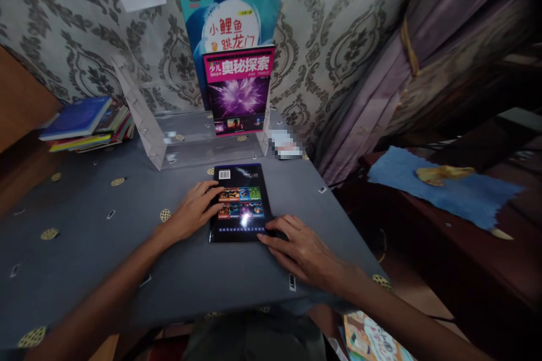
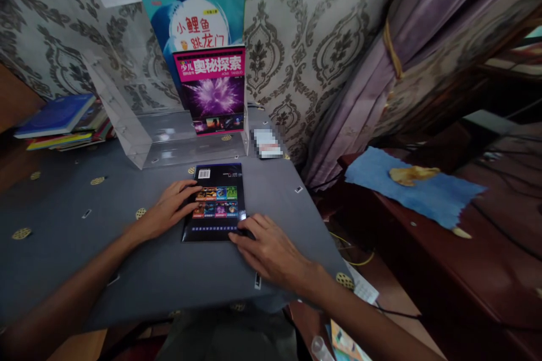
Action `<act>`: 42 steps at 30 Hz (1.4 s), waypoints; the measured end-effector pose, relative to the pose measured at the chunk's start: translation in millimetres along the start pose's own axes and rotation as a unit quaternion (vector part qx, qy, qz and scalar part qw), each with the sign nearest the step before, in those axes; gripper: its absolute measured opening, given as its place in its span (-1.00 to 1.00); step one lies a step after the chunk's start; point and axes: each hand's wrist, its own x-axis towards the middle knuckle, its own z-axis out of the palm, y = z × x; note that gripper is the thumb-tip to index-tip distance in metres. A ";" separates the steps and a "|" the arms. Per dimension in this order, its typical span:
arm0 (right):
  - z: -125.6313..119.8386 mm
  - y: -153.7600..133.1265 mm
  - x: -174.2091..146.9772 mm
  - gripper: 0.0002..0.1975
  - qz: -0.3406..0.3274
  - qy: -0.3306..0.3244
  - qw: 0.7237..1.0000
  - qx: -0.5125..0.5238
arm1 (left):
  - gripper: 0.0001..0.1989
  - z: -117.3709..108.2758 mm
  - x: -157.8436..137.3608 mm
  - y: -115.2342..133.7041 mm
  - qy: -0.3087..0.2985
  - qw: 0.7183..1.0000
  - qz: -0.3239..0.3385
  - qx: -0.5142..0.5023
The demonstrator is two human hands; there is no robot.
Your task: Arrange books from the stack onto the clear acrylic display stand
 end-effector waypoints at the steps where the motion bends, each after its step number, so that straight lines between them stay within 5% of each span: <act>1: -0.6 -0.1 -0.2 -0.71 0.002 0.000 1.000 0.004 | -0.60 2.4 5.5 -2.4 0.007 1.000 0.000 0.015; 10: -0.4 6.7 10.4 -0.77 0.064 0.010 0.992 0.108 | -0.65 23.6 65.4 -4.6 0.048 0.991 0.011 0.125; 17: 15.8 45.7 43.4 -0.74 0.083 0.031 0.996 0.025 | -0.72 44.6 95.5 7.1 0.066 0.987 0.020 0.147; 23: 21.5 88.2 80.2 -0.68 0.169 0.043 0.982 -0.068 | -0.71 50.7 106.6 10.7 0.072 0.988 0.041 0.131; 29: 21.5 101.1 98.6 -0.71 0.214 0.007 0.963 -0.162 | -0.71 57.6 109.0 11.0 0.095 0.989 0.039 0.106; 42: 18.9 103.8 88.4 -0.79 0.222 0.033 0.967 -0.121 | -0.68 51.1 105.8 0.2 0.079 0.987 0.126 0.059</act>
